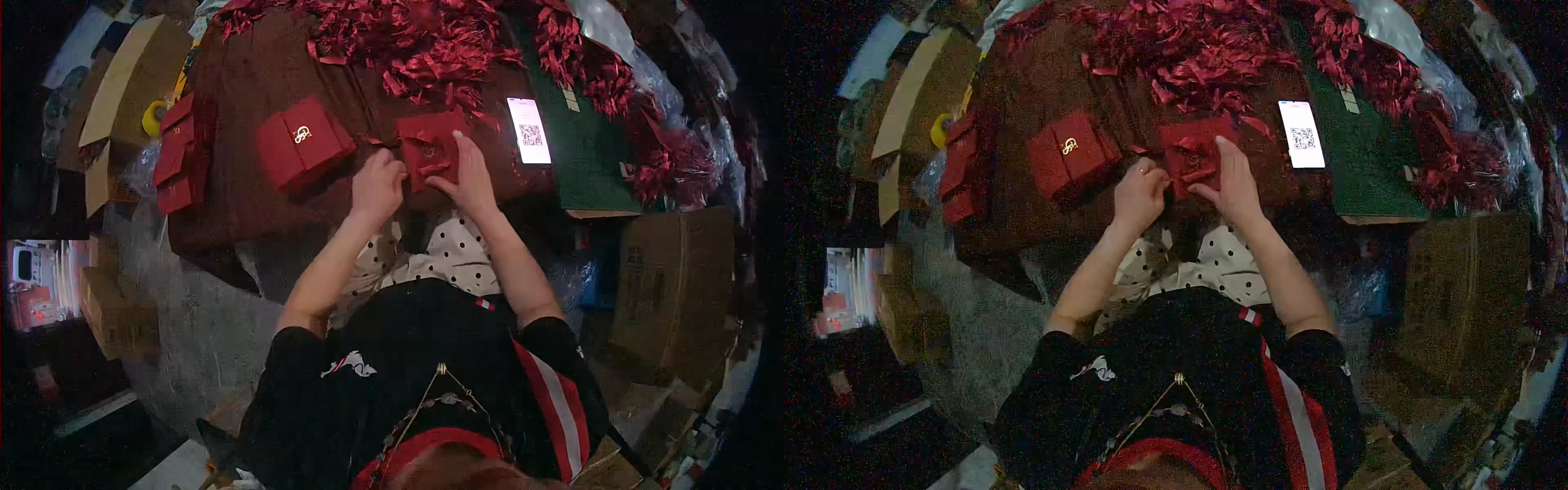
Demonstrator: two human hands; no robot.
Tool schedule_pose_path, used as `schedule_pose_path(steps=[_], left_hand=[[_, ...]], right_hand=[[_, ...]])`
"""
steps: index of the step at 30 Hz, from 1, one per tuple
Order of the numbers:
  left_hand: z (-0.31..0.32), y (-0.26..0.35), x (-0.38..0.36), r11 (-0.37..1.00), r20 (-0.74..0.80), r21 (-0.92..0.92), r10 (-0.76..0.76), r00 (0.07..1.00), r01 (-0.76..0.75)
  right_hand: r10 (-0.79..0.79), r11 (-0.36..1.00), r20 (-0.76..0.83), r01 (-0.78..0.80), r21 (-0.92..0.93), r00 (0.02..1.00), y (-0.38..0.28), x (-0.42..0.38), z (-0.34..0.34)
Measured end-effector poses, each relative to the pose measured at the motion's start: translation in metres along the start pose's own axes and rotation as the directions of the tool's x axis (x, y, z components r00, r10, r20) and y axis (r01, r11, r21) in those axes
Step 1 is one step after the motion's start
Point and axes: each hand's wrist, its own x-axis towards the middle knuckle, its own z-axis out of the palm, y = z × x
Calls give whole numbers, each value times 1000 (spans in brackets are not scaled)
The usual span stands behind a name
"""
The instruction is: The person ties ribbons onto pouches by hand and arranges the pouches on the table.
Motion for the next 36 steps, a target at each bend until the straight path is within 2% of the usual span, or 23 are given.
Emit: schedule_pose_path(steps=[2, 3, 5, 6, 9, 11, 13, 14, 15, 16, 17, 18, 20, 21, 24, 26, 27, 28, 30, 31, 32, 33, 36], left_hand=[[-17, -12, -9, 995, -74, 87, -38, 997, 45], [-28, -19, -17, 990, -93, 84, -106, 990, 114], [-63, -22, -34, 955, -88, 187, -218, 972, 231], [-74, -29, -42, 945, -79, 133, -292, 953, 300], [-68, -18, -59, 971, -35, 123, -203, 978, 206], [-62, 8, -50, 990, -114, 125, -50, 992, 64], [-46, 22, -42, 989, 6, 96, 112, 994, -112], [-36, 24, -38, 986, 79, 74, 141, 987, -147], [-23, 21, -35, 983, 149, 50, 170, 974, -179], [-10, 11, -34, 972, 247, 115, 171, 954, -204], [1, 0, -36, 970, 237, 121, 178, 955, -211], [0, -1, -35, 968, 231, 126, 185, 955, -218], [-2, -1, -43, 973, 214, 83, 192, 958, -214], [-2, -1, -47, 976, 212, 65, 191, 958, -209], [-3, 0, -51, 972, 175, 72, 209, 962, -224], [0, 3, -56, 967, 118, 95, 225, 967, -236], [7, 2, -58, 967, 87, 103, 224, 971, -232], [16, -1, -59, 964, 61, 108, 239, 969, -244], [14, 4, -55, 966, 135, 95, 227, 965, -240], [16, 6, -56, 947, 60, 156, 273, 960, -280], [13, 7, -55, 935, 91, 181, 292, 952, -304], [9, 8, -54, 922, 122, 205, 308, 943, -328], [3, 8, -52, 894, 188, 207, 362, 913, -397]], right_hand=[[81, 994, 66, -76, -79, 995, 3, 0, -7], [-1, 996, 23, 3, -84, 1000, 13, 0, -7], [20, 995, 40, -16, -101, 999, 11, 2, -11], [43, 992, 57, -36, -117, 997, 10, 3, -11], [47, 992, 60, -40, -118, 997, 10, 6, -11], [32, 993, 85, -21, -119, 996, 9, 9, -13], [11, 995, 99, -1, -103, 995, 5, 8, -12], [-5, 1000, 99, 6, -14, 995, -1, 7, -13], [23, 1000, 156, -25, 14, 987, -5, 7, -16], [47, 998, 213, -57, 40, 976, -8, 11, -21], [268, 908, 339, -354, 223, 902, -22, 22, -38], [213, 967, 155, -231, 110, 965, -9, 27, -35], [56, 994, -61, -61, -92, 997, 19, 41, -40], [46, 984, -20, -49, -170, 999, 22, 53, -48], [-50, 975, 95, 69, -211, 994, 18, 74, -45], [-197, 980, 134, 195, 29, 971, 12, 84, -21], [-176, 984, 162, 167, 68, 971, 0, 86, -8], [-169, 985, 248, 170, 16, 954, -12, 87, 2], [-83, 980, 436, 154, -130, 896, -36, 92, 17], [-72, 978, 479, 156, -139, 875, -39, 93, 26], [-61, 976, 517, 159, -147, 854, -36, 95, 38], [-73, 971, 491, 174, -163, 868, -32, 98, 50], [-50, 997, 408, 66, -27, 912, -18, 104, 68]])
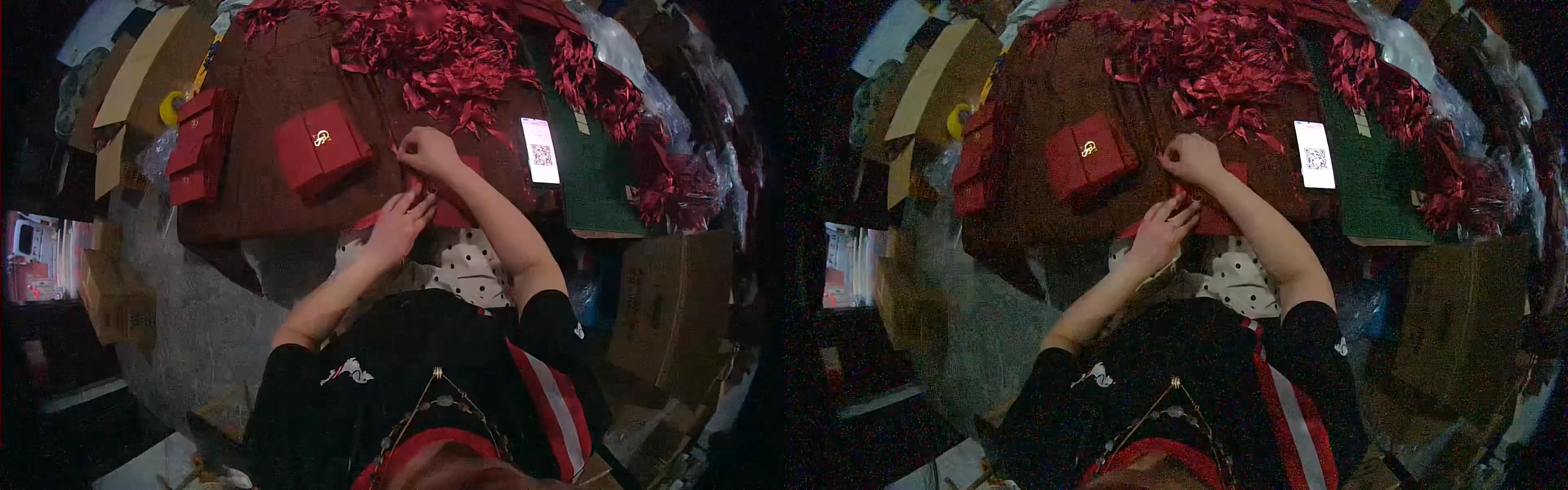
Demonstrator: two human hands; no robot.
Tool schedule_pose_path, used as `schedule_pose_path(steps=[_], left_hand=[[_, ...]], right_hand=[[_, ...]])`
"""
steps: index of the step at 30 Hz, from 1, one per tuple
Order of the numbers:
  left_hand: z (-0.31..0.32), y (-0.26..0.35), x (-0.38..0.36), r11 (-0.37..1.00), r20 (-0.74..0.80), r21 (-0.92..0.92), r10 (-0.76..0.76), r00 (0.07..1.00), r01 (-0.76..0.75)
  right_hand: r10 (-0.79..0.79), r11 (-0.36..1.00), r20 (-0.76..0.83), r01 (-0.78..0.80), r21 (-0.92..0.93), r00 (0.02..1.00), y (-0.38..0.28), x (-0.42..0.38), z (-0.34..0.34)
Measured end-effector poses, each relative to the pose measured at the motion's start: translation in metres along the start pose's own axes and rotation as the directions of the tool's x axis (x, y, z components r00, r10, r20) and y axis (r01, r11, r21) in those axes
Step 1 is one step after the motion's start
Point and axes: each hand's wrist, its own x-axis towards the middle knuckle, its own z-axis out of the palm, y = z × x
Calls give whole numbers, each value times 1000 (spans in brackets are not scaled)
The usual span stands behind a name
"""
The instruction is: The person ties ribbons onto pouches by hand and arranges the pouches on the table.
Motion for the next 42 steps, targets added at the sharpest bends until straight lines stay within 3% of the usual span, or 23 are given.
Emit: schedule_pose_path(steps=[4, 7, 10, 13, 14, 17, 19, 21, 23, 24, 26, 28, 30, 31, 32, 34, 35, 36, 37, 38, 39, 40, 42], left_hand=[[1, -5, 3, 997, -47, -27, 75, 996, -76], [6, -7, 0, 994, 17, -9, 106, 994, -106], [9, -9, -2, 995, -10, -77, 69, 998, -70], [-5, -13, 0, 979, -151, -203, -4, 988, -27], [-13, -14, 1, 970, -239, -244, -43, 970, -17], [-73, -15, 4, 924, -319, -374, -207, 925, 78], [-108, -17, 12, 733, -229, -660, -404, 886, 164], [-125, -23, 27, 653, -81, -687, -505, 860, 319], [-106, -45, 44, 649, -1, -687, -450, 893, 326], [-104, -49, 56, 623, 112, -660, -472, 874, 421], [-74, -69, 82, 732, 352, -436, -396, 848, 523], [-45, -77, 101, 814, 311, -381, -335, 889, 439], [-23, -78, 110, 903, 202, -263, -293, 935, 340], [-17, -75, 109, 960, -4, -97, -265, 964, 263], [-14, -67, 105, 972, -197, 86, -197, 961, 217], [-13, -43, 92, 933, -173, -87, -359, 917, 349], [-20, -25, 82, 884, -142, -203, -453, 880, 422], [-22, -15, 71, 874, -112, -176, -474, 873, 452], [-12, -13, 64, 856, -102, -136, -513, 853, 498], [-9, -8, 57, 832, -93, -96, -554, 828, 546], [-10, -9, 55, 770, 53, -115, -626, 778, 627], [-7, -10, 54, 755, 7, -131, -647, 762, 642], [-6, -8, 55, 749, -112, -130, -662, 741, 649]], right_hand=[[197, 976, -15, -195, 94, 980, 0, 1, 8], [252, 966, -234, -229, 121, 939, 4, 5, 20], [194, 968, -125, -170, 184, 973, 0, -1, 5], [-21, 974, -430, 115, 193, 902, 16, -16, -30], [-52, 976, -456, 142, 165, 889, 29, -22, -46], [-63, 958, -289, -24, -286, 955, 67, -48, -90], [-89, 937, -161, 28, -347, 983, 90, -54, -100], [-172, 889, -50, 133, -439, 984, 106, -51, -96], [-230, 841, 62, 230, -489, 971, 111, -45, -91], [-255, 807, 82, 259, -530, 963, 118, -41, -86], [-278, 798, 78, 275, -537, 957, 116, -37, -87], [-334, 771, 68, 314, -554, 940, 112, -38, -88], [-353, 900, -117, 303, -313, 928, 92, -48, -88], [-416, 906, -277, 370, -203, 866, 82, -53, -91], [-361, 931, -352, 352, -92, 863, 71, -61, -96], [-264, 947, -501, 321, 30, 824, 45, -84, -100], [-89, 863, -506, 320, 391, 858, 37, -96, -97], [82, 653, -447, 291, 699, 891, 28, -106, -96], [-6, 626, -551, 433, 649, 835, 20, -112, -97], [17, 623, -563, 432, 653, 827, 10, -116, -98], [37, 619, -575, 433, 655, 818, 2, -118, -96], [106, 533, -538, 409, 741, 836, -1, -116, -87], [216, 660, -375, 148, 737, 902, -15, -109, -75]])
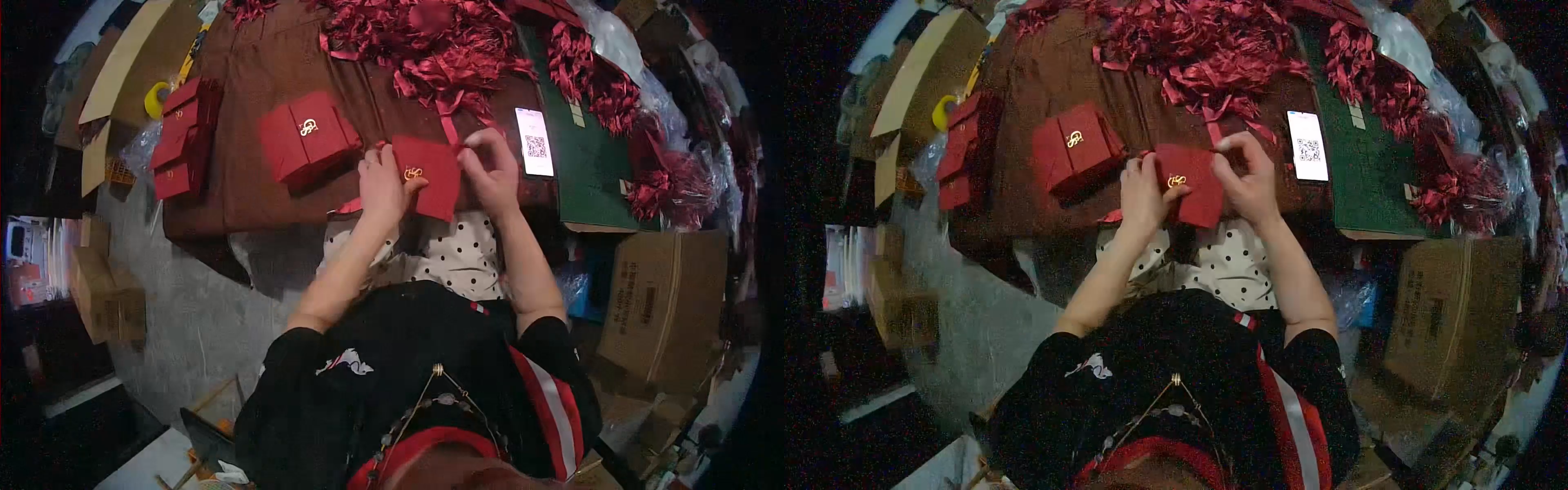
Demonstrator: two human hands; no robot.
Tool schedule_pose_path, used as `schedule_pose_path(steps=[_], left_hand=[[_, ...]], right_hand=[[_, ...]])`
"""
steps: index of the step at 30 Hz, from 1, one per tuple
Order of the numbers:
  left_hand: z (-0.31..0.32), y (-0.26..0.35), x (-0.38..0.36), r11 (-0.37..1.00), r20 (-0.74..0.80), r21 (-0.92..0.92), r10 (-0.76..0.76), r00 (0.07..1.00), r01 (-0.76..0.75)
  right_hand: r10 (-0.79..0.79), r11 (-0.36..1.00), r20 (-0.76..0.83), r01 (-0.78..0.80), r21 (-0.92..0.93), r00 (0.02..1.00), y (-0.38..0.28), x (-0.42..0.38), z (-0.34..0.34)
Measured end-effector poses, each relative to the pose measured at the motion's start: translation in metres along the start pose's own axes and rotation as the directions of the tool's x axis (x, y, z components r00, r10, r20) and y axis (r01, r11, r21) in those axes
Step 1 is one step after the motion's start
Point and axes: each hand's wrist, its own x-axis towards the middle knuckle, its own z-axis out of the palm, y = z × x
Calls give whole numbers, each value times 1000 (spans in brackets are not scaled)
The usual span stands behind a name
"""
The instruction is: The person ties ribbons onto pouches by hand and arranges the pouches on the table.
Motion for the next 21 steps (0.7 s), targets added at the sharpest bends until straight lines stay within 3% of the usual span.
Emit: schedule_pose_path(steps=[1, 2, 4, 7, 9, 14, 16, 17, 19, 21], left_hand=[[-2, -1, 0, 999, 6, -17, -31, 999, 32], [-3, -3, 2, 998, 9, -32, -58, 998, 58], [3, -13, 5, 996, 7, -40, -84, 996, 84], [-6, -16, 4, 995, -7, -9, -98, 995, 98], [-4, -24, 5, 1000, -107, -28, -7, 994, 4], [-3, -25, 11, 914, -74, -402, -100, 992, 62], [-2, -28, 12, 900, -26, -425, -119, 993, 97], [-5, -27, 13, 893, 49, -430, -126, 991, 135], [-6, -27, 14, 881, 148, -440, -123, 981, 176], [-5, -27, 12, 883, 147, -446, -86, 985, 144]], right_hand=[[51, 997, 40, -48, -59, 998, 16, 2, 9], [-100, 965, 84, 117, -234, 991, 16, 6, 22], [-57, 913, 156, 115, -390, 986, 38, 5, 34], [109, 868, 124, -34, -495, 986, 54, 0, 50], [26, 848, 110, 36, -528, 994, 62, -1, 53], [-13, 832, 71, 50, -552, 997, 59, 1, 58], [42, 828, 59, -1, -561, 997, 53, 2, 60], [-126, 830, 96, 158, -536, 987, 53, 7, 60], [-60, 818, 121, 118, -563, 991, 51, 7, 58], [-136, 828, 123, 181, -530, 983, 50, 9, 60]])
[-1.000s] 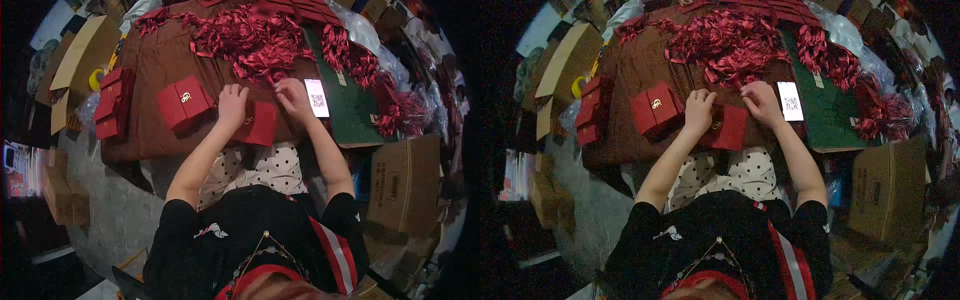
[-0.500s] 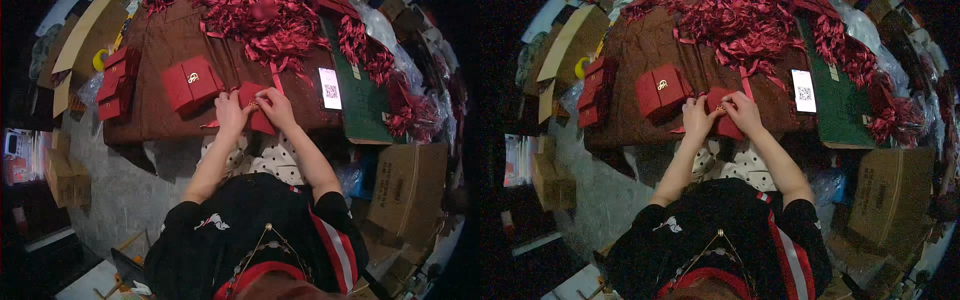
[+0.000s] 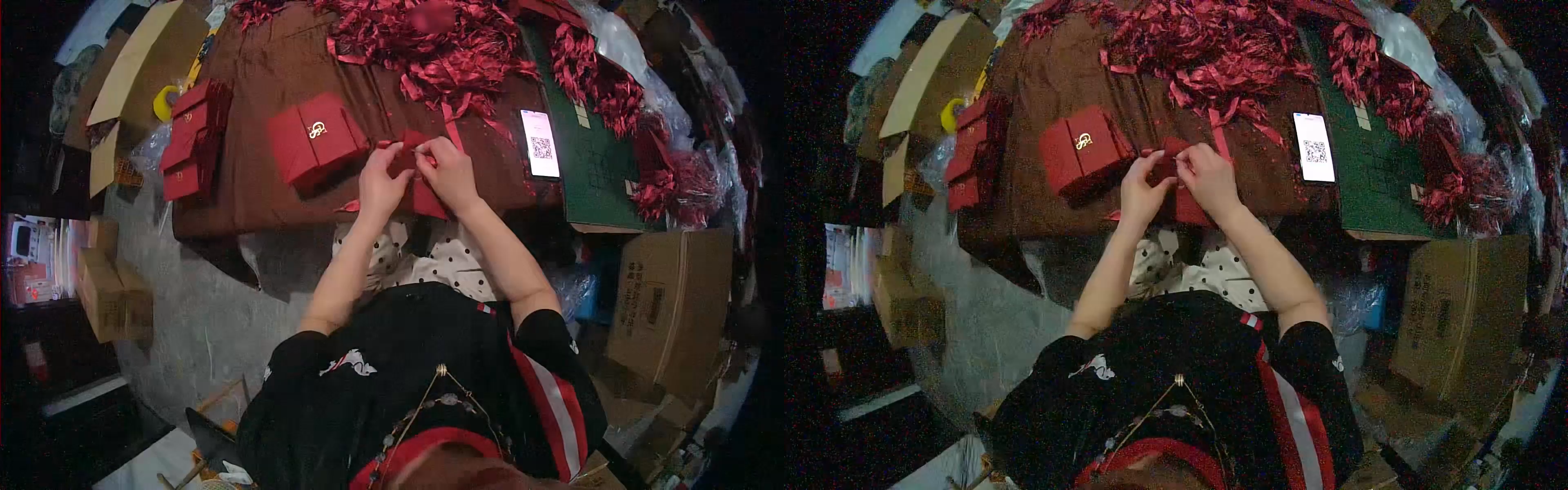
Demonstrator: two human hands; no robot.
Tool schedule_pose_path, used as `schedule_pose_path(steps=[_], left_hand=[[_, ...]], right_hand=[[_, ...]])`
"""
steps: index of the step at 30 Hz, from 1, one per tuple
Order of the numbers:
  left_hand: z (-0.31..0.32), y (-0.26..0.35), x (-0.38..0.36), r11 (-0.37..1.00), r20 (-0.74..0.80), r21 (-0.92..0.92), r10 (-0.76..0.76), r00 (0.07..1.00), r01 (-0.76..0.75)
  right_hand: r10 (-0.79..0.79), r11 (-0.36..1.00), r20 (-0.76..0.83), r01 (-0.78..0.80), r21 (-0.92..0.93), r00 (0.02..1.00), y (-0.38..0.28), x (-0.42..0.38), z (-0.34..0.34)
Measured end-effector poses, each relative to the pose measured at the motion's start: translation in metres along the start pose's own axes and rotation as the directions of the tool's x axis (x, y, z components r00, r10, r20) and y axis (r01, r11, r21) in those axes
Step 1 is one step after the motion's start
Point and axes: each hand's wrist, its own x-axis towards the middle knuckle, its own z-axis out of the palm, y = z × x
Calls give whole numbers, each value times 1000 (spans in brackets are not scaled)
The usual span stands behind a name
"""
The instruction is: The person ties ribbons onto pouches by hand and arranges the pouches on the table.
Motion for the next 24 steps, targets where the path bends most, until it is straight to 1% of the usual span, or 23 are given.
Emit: schedule_pose_path(steps=[2, 4, 5, 7, 8, 10, 11, 13, 14, 16, 17, 19, 20, 21, 22, 23, 24], left_hand=[[1, 2, -2, 998, 13, 19, 57, 998, -58], [0, 6, -6, 996, 39, -71, 53, 998, -50], [0, 5, -5, 992, 22, -100, 85, 996, -82], [4, 3, -7, 996, 21, -67, 65, 998, -64], [9, 2, -8, 997, -22, -49, 59, 998, -60], [15, -1, -11, 989, -82, -18, 145, 986, -147], [17, -2, -13, 977, -130, -44, 204, 970, -211], [21, -3, -15, 970, -123, 27, 243, 962, -241], [21, 1, -18, 975, -98, -67, 207, 973, -214], [25, 4, -21, 956, -146, 132, 281, 949, -263], [26, 9, -23, 944, -168, 131, 322, 932, -303], [22, 17, -26, 947, -98, 164, 294, 951, -276], [19, 18, -26, 931, -83, 192, 331, 940, -311], [16, 19, -25, 931, -85, 193, 330, 940, -309], [13, 21, -23, 954, -23, 158, 263, 964, -256], [10, 22, -20, 971, 42, 125, 198, 979, -202], [10, 6, -9, 951, 38, 15, 309, 950, -309]], right_hand=[[-60, 997, -6, 60, -38, 998, -1, 2, 0], [-130, 989, 26, 132, -74, 991, 0, 3, -1], [-125, 986, 46, 130, -108, 991, -3, 3, -2], [-109, 976, 115, 128, -178, 987, -7, 3, -7], [-111, 965, 129, 138, -221, 985, -7, 3, -6], [-91, 960, 149, 126, -250, 985, -6, 2, -7], [-85, 953, 147, 123, -275, 985, -6, 2, -7], [-73, 947, 177, 124, -298, 982, -5, 2, -8], [-46, 941, 200, 109, -319, 979, -10, 3, -12], [-10, 938, 182, 72, -339, 983, -8, 2, -9], [10, 948, 173, 45, -315, 985, -11, 2, -10], [61, 966, 167, -16, -258, 984, -13, 3, -10], [40, 976, 145, -8, -218, 989, -11, 4, -11], [49, 981, 159, -18, -191, 986, -10, 3, -14], [59, 986, 173, -30, -164, 983, -9, 2, -17], [41, 998, 138, -32, -62, 990, 1, 1, -15], [41, 997, 138, -31, -70, 990, 2, 2, -22]])
